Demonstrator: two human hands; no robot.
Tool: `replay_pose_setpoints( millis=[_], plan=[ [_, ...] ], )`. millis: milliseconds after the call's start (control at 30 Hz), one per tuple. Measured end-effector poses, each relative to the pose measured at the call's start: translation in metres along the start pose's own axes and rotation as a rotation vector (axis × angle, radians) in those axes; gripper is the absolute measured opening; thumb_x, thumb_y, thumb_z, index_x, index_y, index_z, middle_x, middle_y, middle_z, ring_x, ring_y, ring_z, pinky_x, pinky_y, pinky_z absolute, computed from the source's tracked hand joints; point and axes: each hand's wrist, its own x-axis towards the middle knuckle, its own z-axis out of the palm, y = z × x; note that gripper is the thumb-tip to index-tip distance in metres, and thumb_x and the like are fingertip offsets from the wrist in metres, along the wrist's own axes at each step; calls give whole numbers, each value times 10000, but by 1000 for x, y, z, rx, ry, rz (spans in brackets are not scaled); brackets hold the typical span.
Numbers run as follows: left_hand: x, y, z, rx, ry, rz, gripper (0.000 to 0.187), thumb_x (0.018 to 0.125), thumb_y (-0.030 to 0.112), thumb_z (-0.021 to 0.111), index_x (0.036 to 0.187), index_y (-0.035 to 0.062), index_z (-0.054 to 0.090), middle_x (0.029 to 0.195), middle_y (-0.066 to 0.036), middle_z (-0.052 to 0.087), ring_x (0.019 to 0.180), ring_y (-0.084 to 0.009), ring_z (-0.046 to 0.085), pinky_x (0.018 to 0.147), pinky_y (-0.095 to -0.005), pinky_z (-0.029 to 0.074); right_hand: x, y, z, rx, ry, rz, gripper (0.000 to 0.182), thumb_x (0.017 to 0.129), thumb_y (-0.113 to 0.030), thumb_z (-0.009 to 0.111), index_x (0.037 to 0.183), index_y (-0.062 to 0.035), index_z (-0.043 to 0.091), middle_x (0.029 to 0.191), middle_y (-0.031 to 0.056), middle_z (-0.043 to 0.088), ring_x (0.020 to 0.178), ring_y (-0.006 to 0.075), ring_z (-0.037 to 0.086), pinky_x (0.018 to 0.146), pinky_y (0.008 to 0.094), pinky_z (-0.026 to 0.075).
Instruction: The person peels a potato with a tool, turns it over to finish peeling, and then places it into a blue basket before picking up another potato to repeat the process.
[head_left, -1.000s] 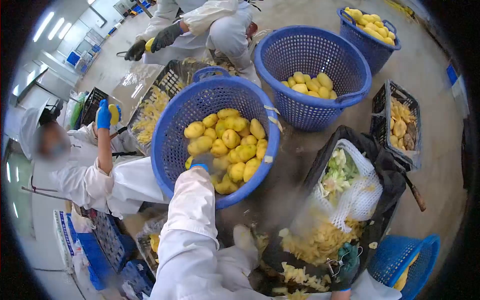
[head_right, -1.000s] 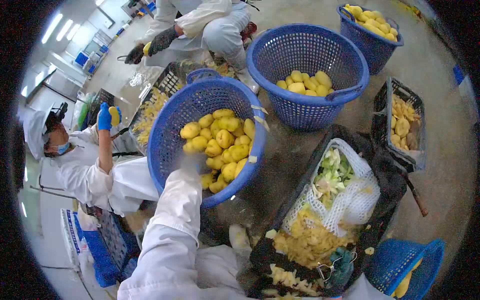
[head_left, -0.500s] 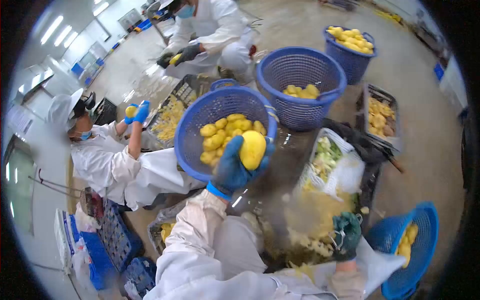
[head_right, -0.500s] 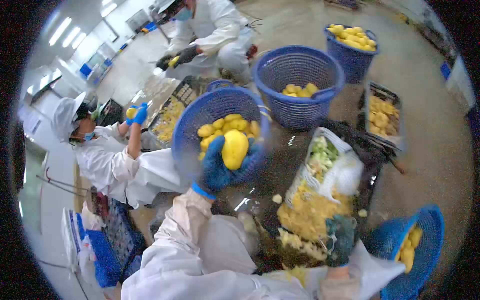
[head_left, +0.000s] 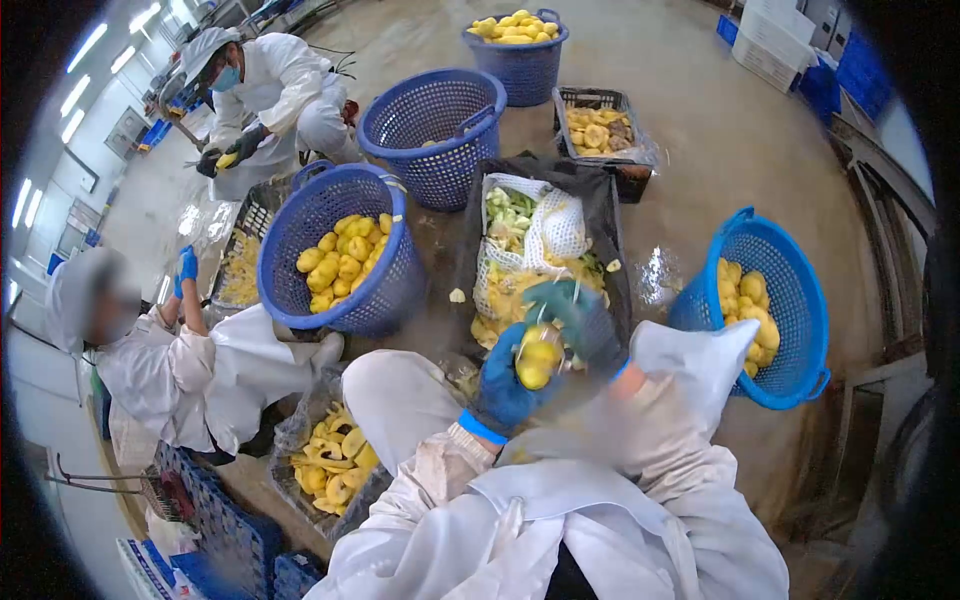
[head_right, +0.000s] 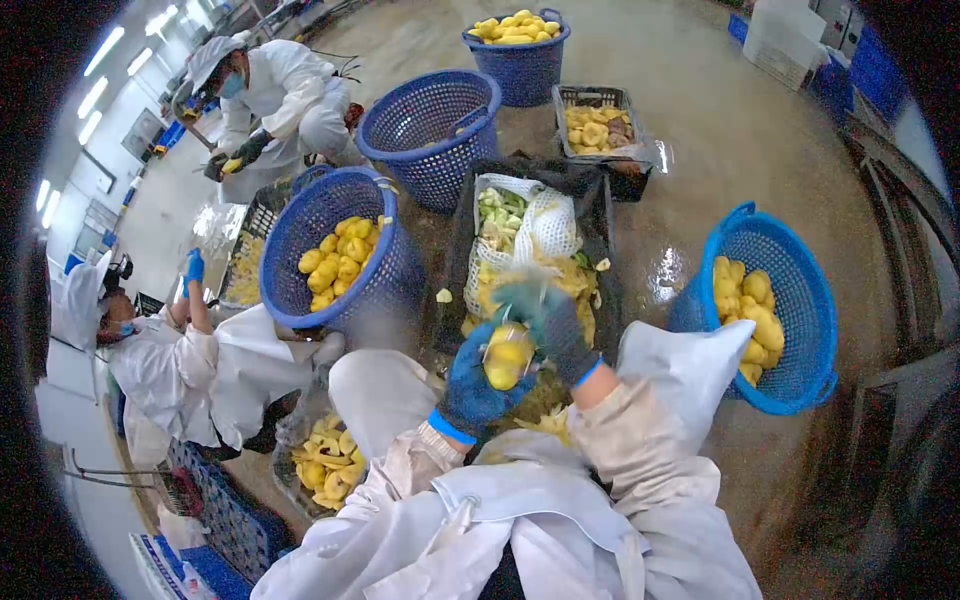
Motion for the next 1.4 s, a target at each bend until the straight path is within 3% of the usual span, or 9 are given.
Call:
replay_pose_setpoints(
  millis=[133, 233, 333, 567, 867, 933, 1067, 1100, 1400],
  plan=[
    [-19, -7, 2, -144, 35, -206, 442, 965, 366, 501, 1282, 59, 483, 1250, -179, 549, 1045, -320, 590, 764, -357, 557, 1, 30, -49, -162, 512, -45, 270, 932, -227, 561, 1019, 12, 650, 849, 66, 653, 797, 171, 640, 726, 310, 524],
    [-20, -2, 10, -293, 120, -215, 513, 964, 418, 484, 1321, 51, 459, 1231, -173, 556, 1055, -316, 583, 773, -349, 553, -20, 3, -32, 353, 513, 55, 281, 933, -235, 560, 1018, 21, 642, 844, 61, 649, 797, 171, 641, 721, 300, 521],
    [-28, -8, 22, 229, 57, 78, 536, 956, 441, 492, 1332, 60, 458, 1209, -163, 564, 1052, -306, 582, 787, -344, 548, -47, -22, 8, -127, 126, -270, 261, 932, -246, 575, 987, 0, 640, 842, 51, 649, 796, 141, 634, 699, 278, 510],
    [-34, 2, 19, -96, 6, -185, 456, 948, 436, 509, 1233, 82, 547, 1170, -126, 591, 1038, -270, 587, 807, -336, 534, -18, 29, -43, 501, 586, 53, 223, 946, -147, 502, 1048, -31, 664, 830, 68, 656, 753, 176, 648, 707, 296, 519],
    [-30, -2, 1, -479, 2, -301, 336, 915, 244, 615, 1200, 81, 541, 1190, -148, 596, 1024, -262, 611, 812, -359, 541, -29, 28, -24, 208, 466, 13, 274, 967, -244, 516, 988, -8, 652, 852, 89, 670, 717, 161, 628, 662, 294, 505],
    [-35, -13, 7, 223, -19, 221, 454, 822, 17, 685, 1229, 60, 488, 1169, -181, 587, 998, -262, 625, 833, -379, 531, -28, 21, -36, 533, 534, 121, 232, 957, -190, 527, 990, -2, 659, 900, 77, 684, 755, 174, 648, 709, 304, 515],
    [-19, -21, -4, -297, 101, -50, 450, 814, 11, 689, 1215, 50, 489, 1119, -165, 590, 985, -265, 619, 860, -387, 523, -57, -15, 20, 373, 191, 158, 245, 968, -230, 548, 918, -15, 654, 878, 68, 670, 742, 161, 637, 696, 290, 504],
    [-20, -18, 0, -394, 138, -108, 417, 830, 41, 683, 1204, 48, 500, 1104, -151, 593, 984, -267, 614, 870, -390, 521, -53, 3, 15, -59, 245, -183, 251, 974, -229, 537, 932, -13, 659, 872, 62, 666, 738, 153, 635, 693, 284, 501],
    [-15, -16, 6, -557, 120, -108, 286, 903, 188, 632, 1138, 59, 534, 1077, -117, 603, 1047, -267, 579, 941, -439, 505, -55, 11, 1, 251, 467, -37, 299, 977, -284, 522, 974, -12, 649, 907, 93, 684, 742, 169, 639, 684, 319, 511]
  ],
)
